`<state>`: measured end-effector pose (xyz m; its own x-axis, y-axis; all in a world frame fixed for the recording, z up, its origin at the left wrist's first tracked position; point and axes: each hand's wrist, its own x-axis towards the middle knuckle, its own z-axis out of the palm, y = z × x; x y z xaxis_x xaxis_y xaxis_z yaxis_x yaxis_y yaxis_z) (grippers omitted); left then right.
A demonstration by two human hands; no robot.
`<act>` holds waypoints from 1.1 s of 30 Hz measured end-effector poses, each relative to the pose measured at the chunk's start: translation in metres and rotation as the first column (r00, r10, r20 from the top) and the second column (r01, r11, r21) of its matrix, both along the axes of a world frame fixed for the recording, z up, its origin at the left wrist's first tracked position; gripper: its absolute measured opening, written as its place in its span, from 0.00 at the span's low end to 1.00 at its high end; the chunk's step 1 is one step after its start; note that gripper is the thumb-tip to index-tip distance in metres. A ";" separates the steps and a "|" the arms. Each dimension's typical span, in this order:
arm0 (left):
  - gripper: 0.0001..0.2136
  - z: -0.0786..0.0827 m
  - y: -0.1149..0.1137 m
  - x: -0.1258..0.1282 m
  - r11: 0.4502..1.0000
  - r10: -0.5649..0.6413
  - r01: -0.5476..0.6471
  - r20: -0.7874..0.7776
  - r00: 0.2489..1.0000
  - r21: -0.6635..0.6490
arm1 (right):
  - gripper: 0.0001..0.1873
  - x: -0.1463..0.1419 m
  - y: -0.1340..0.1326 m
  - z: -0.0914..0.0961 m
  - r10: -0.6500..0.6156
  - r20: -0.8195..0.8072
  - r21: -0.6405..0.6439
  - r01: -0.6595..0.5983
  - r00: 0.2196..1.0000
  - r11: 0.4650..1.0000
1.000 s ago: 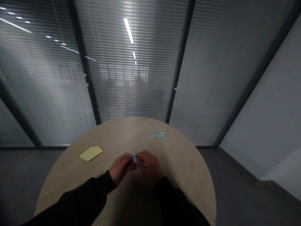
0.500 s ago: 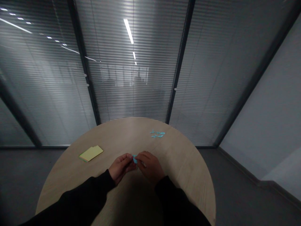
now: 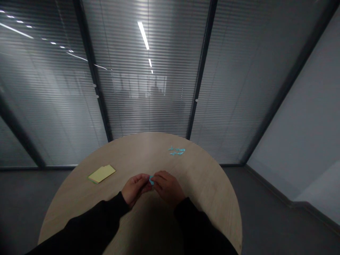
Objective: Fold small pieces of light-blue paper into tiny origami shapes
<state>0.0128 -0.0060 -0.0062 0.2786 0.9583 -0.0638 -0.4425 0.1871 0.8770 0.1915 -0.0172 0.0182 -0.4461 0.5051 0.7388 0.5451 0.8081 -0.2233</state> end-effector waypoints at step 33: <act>0.21 0.004 0.000 -0.004 0.992 0.049 -0.028 -0.173 0.984 0.121 | 0.13 -0.009 0.002 -0.010 -0.204 -0.466 -0.664 -0.188 0.861 0.724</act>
<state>0.0090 -0.0056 -0.0025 0.2361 0.9717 0.0053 -0.2850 0.0640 0.9564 0.1825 -0.0148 0.0082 -0.1299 0.9436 0.3046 0.2119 0.3265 -0.9211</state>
